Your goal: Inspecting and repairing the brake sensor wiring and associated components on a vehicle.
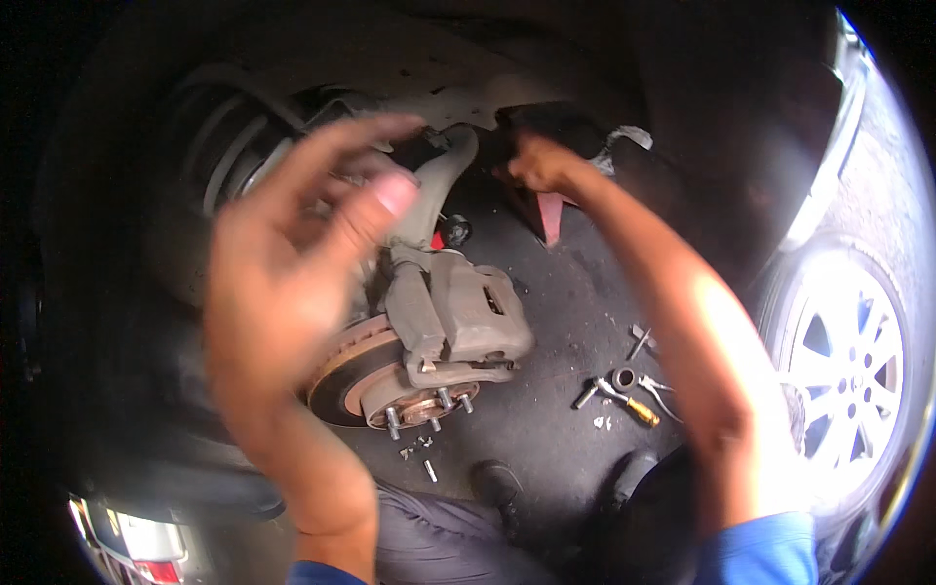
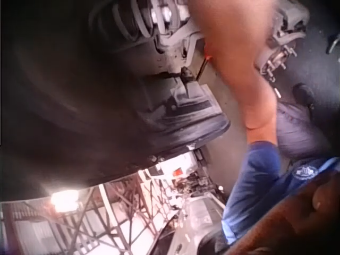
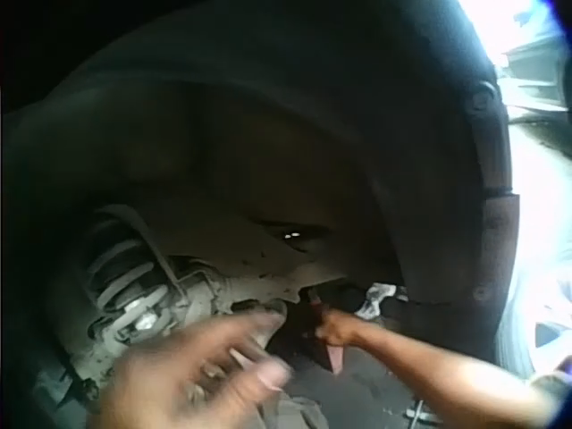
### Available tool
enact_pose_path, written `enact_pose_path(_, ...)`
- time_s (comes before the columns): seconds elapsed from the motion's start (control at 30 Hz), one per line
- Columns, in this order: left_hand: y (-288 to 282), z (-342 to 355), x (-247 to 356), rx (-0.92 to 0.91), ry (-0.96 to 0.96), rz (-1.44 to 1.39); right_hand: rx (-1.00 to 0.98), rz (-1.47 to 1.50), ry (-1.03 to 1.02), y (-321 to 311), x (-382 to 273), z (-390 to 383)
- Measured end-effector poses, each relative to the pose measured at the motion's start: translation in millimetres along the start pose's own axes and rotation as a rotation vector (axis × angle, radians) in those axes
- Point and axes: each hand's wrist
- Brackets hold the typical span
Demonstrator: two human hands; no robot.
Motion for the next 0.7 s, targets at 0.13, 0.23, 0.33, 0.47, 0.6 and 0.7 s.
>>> enact_pose_path(0.13,-28.9,45.5,-28.8,-0.326,-0.152,0.219,0.470,1.504,0.467,130.3,-8.9,-13.6)
enact_pose_path(0.23,-43.7,58.4,-70.1,-0.583,-0.317,0.262,0.512,2.213,0.504,213.9,-58.2,-71.2)
enact_pose_path(0.33,-20.6,81.8,-104.2,-0.717,-0.340,0.311,0.501,2.260,0.548,265.6,-50.4,-118.8)
enact_pose_path(0.47,20.7,101.7,-142.4,-0.875,-0.415,0.575,0.253,2.225,0.608,298.4,-55.1,-115.5)
enact_pose_path(0.6,39.3,111.2,-183.9,-0.916,-0.357,0.618,0.177,2.276,0.590,286.8,-67.9,-89.3)
enact_pose_path(0.7,61.6,120.6,-198.2,-1.035,-0.422,0.680,0.158,2.310,0.574,290.6,-57.1,-80.8)
Point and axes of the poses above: each hand's wrist, its own z-axis towards the middle knuckle, its own y-axis out of the palm, x = y × z
